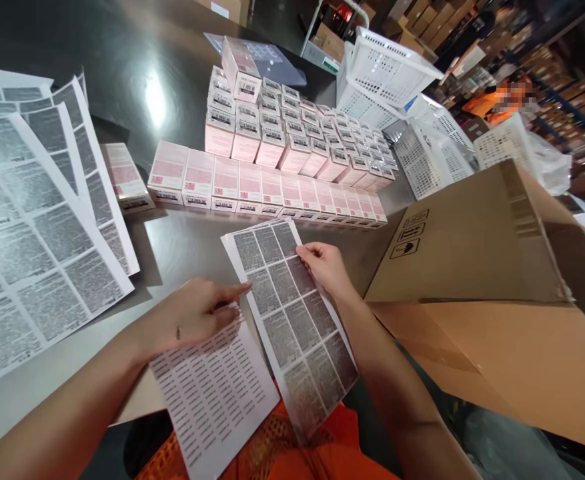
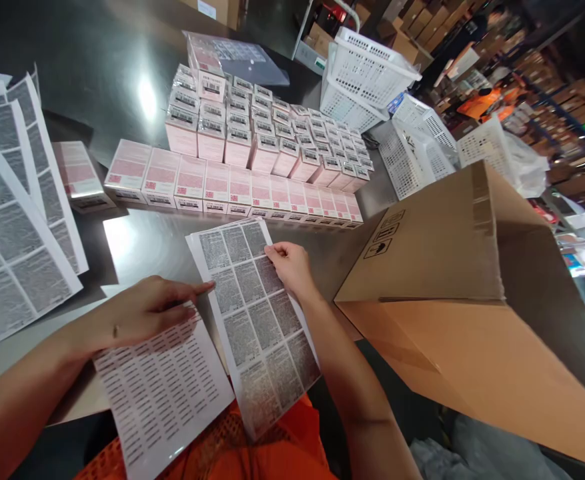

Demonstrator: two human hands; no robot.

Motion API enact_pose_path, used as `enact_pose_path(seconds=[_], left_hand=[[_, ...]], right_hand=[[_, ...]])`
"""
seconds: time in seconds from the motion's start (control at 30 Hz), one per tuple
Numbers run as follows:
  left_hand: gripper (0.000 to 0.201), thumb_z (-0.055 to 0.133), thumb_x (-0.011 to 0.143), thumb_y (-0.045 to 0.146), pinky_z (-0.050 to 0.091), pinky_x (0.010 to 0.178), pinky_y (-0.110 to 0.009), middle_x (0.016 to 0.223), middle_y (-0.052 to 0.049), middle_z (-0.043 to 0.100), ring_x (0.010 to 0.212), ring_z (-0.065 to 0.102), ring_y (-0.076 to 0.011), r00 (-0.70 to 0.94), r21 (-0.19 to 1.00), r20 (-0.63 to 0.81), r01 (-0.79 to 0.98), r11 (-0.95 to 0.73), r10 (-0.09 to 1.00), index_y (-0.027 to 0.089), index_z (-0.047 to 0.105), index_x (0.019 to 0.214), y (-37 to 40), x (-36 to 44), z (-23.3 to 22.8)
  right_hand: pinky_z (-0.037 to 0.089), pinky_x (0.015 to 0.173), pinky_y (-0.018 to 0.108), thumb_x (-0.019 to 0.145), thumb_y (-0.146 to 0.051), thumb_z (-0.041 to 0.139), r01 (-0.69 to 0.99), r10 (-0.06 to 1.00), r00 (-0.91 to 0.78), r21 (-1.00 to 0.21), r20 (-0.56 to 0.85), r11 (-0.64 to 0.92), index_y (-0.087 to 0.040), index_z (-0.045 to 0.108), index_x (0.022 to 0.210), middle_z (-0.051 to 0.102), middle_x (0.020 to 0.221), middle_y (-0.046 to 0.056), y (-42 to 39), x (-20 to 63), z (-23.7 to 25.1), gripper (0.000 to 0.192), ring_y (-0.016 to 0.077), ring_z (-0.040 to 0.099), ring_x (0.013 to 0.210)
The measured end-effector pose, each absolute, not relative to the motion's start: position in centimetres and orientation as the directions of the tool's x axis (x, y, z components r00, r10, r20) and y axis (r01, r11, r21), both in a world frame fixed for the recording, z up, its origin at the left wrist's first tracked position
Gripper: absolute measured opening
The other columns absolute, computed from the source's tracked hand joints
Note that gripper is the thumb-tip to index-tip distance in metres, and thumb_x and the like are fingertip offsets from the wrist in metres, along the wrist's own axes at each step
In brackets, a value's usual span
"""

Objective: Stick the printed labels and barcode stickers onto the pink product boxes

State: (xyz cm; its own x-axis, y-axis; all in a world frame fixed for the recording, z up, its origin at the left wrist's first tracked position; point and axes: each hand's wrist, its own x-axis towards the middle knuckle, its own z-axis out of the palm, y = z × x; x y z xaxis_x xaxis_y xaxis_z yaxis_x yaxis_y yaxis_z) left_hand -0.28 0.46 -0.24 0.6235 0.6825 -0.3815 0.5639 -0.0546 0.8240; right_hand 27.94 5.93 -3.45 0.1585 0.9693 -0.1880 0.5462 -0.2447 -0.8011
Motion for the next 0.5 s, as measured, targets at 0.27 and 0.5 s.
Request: enact_pose_path(seconds=[0.27,0.5], left_hand=[[0.040,0.046,0.089,0.041,0.045,0.063,-0.028,0.092,-0.004,0.079,0.082,0.072,-0.0266,0.635,0.829,-0.380,0.556,-0.057,0.673,0.021,0.074,0.110,0.6,-0.3,-0.9],[0.042,0.046,0.089,0.043,0.044,0.060,-0.028,0.080,-0.002,0.078,0.079,0.073,-0.0262,0.636,0.827,-0.372,0.558,-0.069,0.676,0.022,0.074,0.112,0.6,-0.4,-0.8]], right_hand=[[0.039,0.059,0.027,0.076,-0.046,0.064,0.679,0.980,0.166,-0.708,-0.108,-0.193,-0.019,0.071,0.071,0.066,0.064,0.001,5.7,27.4,-3.3,0.028,0.0171,0.058,0.061],[0.044,0.068,0.029,0.072,-0.039,0.070,0.732,0.981,0.189,-0.660,-0.041,-0.169,-0.022,0.062,0.065,0.063,0.064,-0.001,5.8,26.9,-3.0,0.020,0.0177,0.057,0.064]])
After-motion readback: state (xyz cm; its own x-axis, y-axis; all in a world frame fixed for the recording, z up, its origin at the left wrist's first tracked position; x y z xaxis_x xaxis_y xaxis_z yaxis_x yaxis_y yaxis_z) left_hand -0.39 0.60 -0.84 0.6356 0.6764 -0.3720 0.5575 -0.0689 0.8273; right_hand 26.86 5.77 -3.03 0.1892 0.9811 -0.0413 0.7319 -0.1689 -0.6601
